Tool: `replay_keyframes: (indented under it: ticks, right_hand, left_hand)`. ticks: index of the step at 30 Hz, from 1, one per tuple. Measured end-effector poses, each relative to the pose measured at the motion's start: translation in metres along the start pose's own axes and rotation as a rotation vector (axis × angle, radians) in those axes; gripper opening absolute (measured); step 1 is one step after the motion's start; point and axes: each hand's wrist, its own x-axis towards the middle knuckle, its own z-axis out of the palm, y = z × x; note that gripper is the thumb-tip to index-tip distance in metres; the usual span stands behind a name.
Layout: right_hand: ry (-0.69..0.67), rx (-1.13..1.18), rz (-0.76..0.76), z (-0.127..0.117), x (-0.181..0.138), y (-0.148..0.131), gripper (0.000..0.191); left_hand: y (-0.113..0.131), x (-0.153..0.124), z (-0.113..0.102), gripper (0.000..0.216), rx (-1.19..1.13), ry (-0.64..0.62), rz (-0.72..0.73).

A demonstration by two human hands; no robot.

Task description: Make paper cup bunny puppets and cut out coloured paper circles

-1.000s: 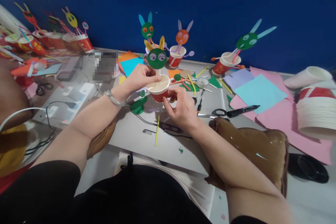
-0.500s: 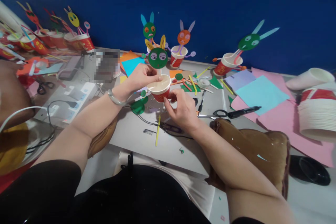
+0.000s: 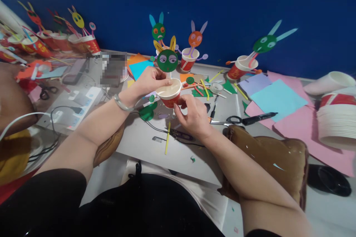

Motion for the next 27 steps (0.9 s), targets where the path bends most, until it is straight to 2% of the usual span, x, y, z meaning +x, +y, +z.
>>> replay_keyframes:
  ticks: [14,21,24,27]
  right_hand:
    - [0.008,0.011,-0.023,0.0,0.001,0.0,0.009]
    - [0.018,0.058,0.126,0.001,0.0,0.007,0.036]
    - [0.036,0.157,0.2,0.004,0.003,0.012,0.046]
    - [-0.003,0.282,0.267,0.005,0.006,0.015,0.054]
  left_hand:
    - [0.001,0.0,0.0,0.061,0.006,-0.008,-0.003]
    - [0.005,0.0,0.003,0.054,-0.045,0.013,-0.05]
    - [0.005,-0.002,0.005,0.048,-0.062,0.014,-0.053]
    - [0.004,-0.003,0.009,0.044,-0.072,0.017,-0.06]
